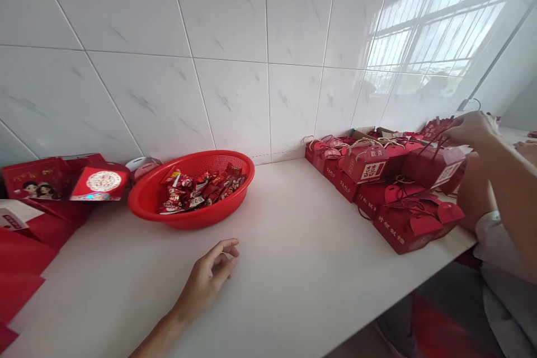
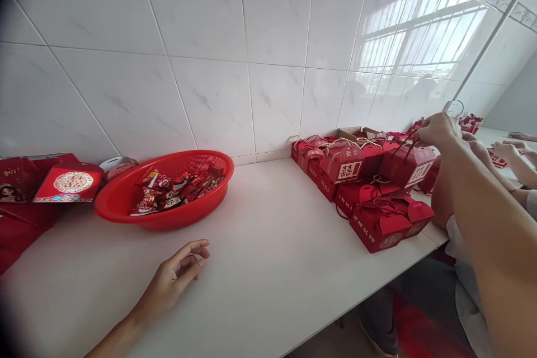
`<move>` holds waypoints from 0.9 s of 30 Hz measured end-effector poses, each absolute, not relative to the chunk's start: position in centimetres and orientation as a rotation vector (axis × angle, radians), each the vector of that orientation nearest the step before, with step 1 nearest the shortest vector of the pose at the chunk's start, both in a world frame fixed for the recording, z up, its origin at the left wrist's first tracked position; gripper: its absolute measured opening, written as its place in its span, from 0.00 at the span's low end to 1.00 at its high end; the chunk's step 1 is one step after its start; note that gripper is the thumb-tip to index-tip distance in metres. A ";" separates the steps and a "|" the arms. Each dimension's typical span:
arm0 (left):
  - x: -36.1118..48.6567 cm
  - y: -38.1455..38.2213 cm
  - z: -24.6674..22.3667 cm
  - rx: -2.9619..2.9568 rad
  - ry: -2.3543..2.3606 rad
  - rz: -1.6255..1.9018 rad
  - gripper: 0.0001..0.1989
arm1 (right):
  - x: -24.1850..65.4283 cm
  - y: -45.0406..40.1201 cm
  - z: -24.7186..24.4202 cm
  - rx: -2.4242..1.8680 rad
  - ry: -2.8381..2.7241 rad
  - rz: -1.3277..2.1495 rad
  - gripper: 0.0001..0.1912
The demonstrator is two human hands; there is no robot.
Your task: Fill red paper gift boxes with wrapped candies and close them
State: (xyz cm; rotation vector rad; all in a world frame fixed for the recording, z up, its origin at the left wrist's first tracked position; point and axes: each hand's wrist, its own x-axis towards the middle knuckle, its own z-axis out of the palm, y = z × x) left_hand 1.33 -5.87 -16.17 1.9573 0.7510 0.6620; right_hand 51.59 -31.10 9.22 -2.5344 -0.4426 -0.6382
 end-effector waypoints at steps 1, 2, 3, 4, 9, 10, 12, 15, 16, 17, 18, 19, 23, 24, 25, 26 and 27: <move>1.3 -5.8 -16.2 1.961 0.749 0.659 0.18 | 51.4 -30.9 9.2 -2.553 -0.351 -0.576 0.11; 1.3 -5.8 -16.3 1.966 0.749 0.654 0.18 | 51.1 -30.6 9.1 -2.568 -0.272 -0.522 0.09; 1.3 -5.7 -16.3 1.971 0.752 0.649 0.18 | 50.8 -30.4 9.0 -2.572 -0.226 -0.488 0.08; 1.3 -5.7 -16.3 1.976 0.754 0.642 0.18 | 50.5 -30.2 8.9 -2.559 -0.232 -0.486 0.09; 1.2 -6.0 -16.0 1.997 0.763 0.623 0.17 | 49.9 -29.8 7.8 -2.574 -0.231 -0.461 0.21; 1.2 -6.0 -15.9 2.002 0.764 0.621 0.17 | 49.9 -29.8 7.7 -2.590 -0.228 -0.441 0.21; 1.2 -6.1 -15.7 2.010 0.764 0.619 0.17 | 50.0 -29.7 7.5 -2.626 -0.252 -0.385 0.19; 1.3 -6.0 -15.7 2.022 0.758 0.622 0.18 | 49.9 -29.4 7.7 -2.689 -0.299 -0.313 0.20; 1.3 -5.9 -15.8 2.024 0.756 0.624 0.18 | 49.7 -29.2 7.8 -2.716 -0.310 -0.310 0.20; 1.4 -5.9 -15.8 2.026 0.755 0.624 0.18 | 49.4 -29.0 8.0 -2.742 -0.319 -0.313 0.20; 1.4 -5.9 -15.8 2.027 0.753 0.626 0.17 | 49.0 -28.8 8.1 -2.767 -0.335 -0.320 0.19; 1.4 -5.9 -15.8 2.025 0.752 0.629 0.17 | 48.5 -28.5 8.3 -2.794 -0.349 -0.325 0.18; 1.4 -6.1 -15.6 1.999 0.754 0.655 0.16 | 45.9 -26.5 9.0 -2.801 -0.526 -0.446 0.07; 1.4 -6.2 -15.6 1.990 0.757 0.659 0.16 | 45.0 -25.8 9.0 -2.752 -0.620 -0.491 0.06; 1.5 -6.3 -15.5 1.982 0.759 0.659 0.16 | 44.0 -25.1 8.9 -2.681 -0.749 -0.509 0.06; 1.5 -6.4 -15.5 1.977 0.761 0.656 0.16 | 42.7 -24.3 8.7 -2.588 -0.904 -0.508 0.06; 1.6 -6.4 -15.5 1.974 0.761 0.651 0.16 | 41.2 -23.6 8.3 -2.476 -1.092 -0.459 0.06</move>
